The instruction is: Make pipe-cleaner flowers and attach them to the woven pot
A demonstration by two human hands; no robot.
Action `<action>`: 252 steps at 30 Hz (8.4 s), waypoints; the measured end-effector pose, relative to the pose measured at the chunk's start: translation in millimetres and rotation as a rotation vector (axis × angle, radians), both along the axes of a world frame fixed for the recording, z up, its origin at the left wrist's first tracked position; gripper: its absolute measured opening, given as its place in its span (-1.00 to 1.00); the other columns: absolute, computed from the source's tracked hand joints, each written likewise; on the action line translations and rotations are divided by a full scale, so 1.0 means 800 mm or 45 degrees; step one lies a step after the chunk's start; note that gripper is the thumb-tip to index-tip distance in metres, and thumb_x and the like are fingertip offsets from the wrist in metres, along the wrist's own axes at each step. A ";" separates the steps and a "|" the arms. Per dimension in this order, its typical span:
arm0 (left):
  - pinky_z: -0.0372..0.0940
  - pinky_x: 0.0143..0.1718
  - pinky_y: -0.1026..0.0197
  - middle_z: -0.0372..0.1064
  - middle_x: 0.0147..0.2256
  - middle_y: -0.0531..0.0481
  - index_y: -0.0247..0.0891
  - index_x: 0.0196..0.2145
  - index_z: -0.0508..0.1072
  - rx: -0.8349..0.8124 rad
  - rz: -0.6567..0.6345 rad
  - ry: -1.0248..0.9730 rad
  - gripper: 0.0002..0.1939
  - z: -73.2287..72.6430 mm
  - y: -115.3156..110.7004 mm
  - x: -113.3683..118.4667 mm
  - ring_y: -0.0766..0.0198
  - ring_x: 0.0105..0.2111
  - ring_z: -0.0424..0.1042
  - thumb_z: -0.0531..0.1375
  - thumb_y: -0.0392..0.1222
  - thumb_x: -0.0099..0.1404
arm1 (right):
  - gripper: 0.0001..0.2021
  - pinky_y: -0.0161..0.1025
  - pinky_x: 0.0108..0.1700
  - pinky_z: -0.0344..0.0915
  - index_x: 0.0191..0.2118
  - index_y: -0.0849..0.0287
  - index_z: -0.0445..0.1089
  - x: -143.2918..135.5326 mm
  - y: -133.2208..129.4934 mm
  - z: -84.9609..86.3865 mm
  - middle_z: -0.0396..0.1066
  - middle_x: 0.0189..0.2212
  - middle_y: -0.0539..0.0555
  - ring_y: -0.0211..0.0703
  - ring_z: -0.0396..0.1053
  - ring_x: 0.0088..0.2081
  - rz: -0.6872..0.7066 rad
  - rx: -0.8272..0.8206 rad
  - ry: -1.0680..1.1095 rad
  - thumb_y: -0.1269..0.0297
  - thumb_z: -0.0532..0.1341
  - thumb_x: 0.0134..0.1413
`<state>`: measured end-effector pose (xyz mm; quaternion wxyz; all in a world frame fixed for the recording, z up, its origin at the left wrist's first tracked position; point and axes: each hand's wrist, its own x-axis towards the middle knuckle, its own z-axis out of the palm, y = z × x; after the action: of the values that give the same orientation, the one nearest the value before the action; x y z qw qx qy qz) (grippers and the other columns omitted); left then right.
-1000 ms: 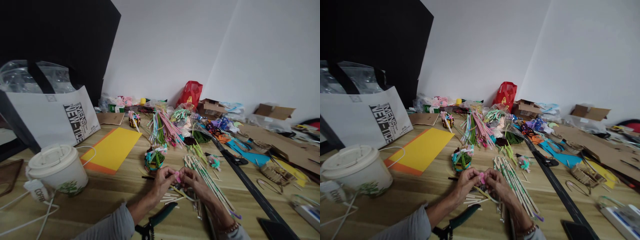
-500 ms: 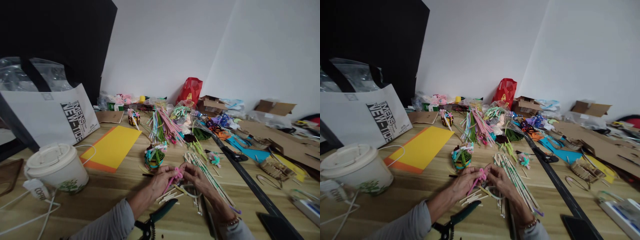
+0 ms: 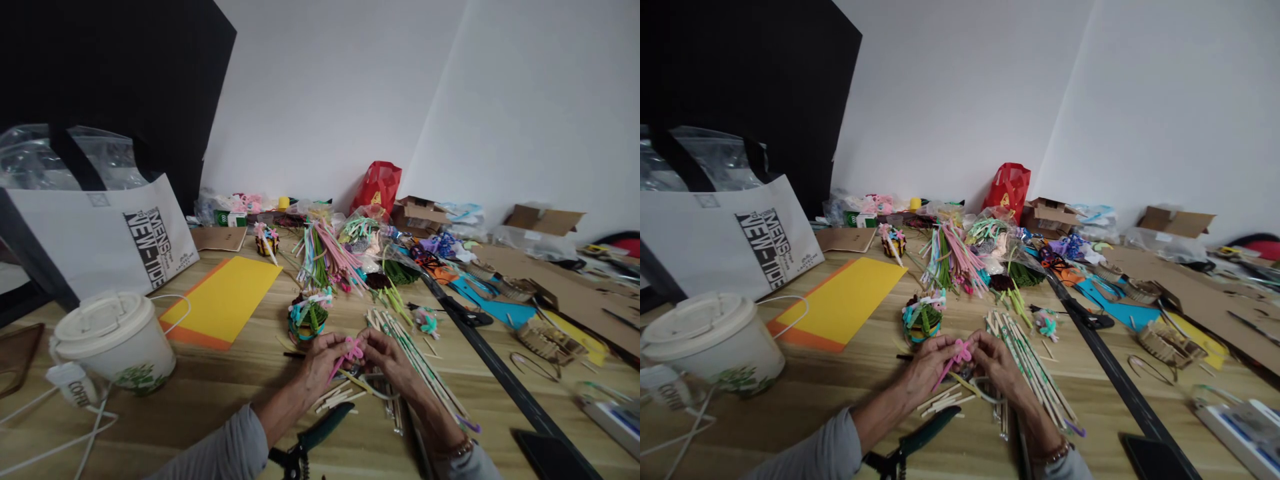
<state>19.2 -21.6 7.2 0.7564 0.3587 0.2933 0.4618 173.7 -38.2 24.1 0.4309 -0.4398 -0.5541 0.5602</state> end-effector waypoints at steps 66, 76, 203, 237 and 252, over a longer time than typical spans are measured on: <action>0.19 -0.50 0.35 0.45 -0.41 -0.02 -0.30 -0.37 0.38 0.010 -0.236 0.197 -0.70 0.006 0.001 -0.014 0.35 -0.51 0.42 0.33 -0.04 0.08 | -0.76 -0.44 -0.56 -0.01 -0.34 0.22 0.40 0.040 0.006 -0.007 0.34 -0.55 -0.07 -0.40 0.12 -0.59 0.314 -0.066 0.069 0.18 0.36 -0.06; 0.20 -0.43 0.35 0.38 -0.48 0.04 -0.36 -0.44 0.43 -0.175 -0.414 -0.199 -0.83 -0.005 0.008 -0.015 0.42 -0.51 0.35 0.35 -0.25 0.08 | -0.76 -0.42 -0.57 0.21 -0.30 0.27 0.53 0.044 0.002 -0.018 0.43 -0.52 0.04 -0.35 0.29 -0.60 0.427 -0.156 0.281 0.17 0.32 0.00; 0.16 -0.49 0.31 0.42 -0.54 -0.04 -0.39 -0.50 0.48 0.123 -0.450 0.325 -0.59 0.007 0.007 -0.019 0.40 -0.58 0.30 0.44 0.01 -0.17 | -0.75 -0.29 -0.34 0.21 -0.43 0.20 0.42 0.019 -0.003 0.018 0.37 -0.45 0.02 -0.21 0.30 -0.38 0.191 0.244 -0.262 0.09 0.32 0.03; 0.14 -0.26 0.21 0.39 -0.45 -0.04 -0.25 -0.51 0.51 1.025 0.117 1.037 -0.84 0.020 -0.002 -0.018 0.19 -0.34 0.34 0.19 -0.22 0.18 | -0.62 -0.37 -0.50 0.13 -0.50 0.20 0.34 0.014 -0.001 0.009 0.28 -0.62 -0.07 -0.33 0.21 -0.57 0.082 0.054 -0.167 -0.06 0.29 -0.03; -0.05 -0.59 0.29 0.36 -0.59 0.01 -0.32 -0.55 0.52 0.369 -0.576 0.371 -0.66 0.012 0.012 -0.029 0.41 -0.63 0.11 0.31 0.07 0.03 | -0.69 -0.24 -0.29 0.22 -0.37 0.18 0.47 0.028 -0.011 0.031 0.41 -0.42 0.06 -0.13 0.34 -0.33 0.305 0.301 -0.454 0.02 0.20 0.13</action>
<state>-4.1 -11.8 16.9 0.7307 0.5817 0.2425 0.2625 195.9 -47.4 48.7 0.3051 -0.4093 -0.7315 0.4519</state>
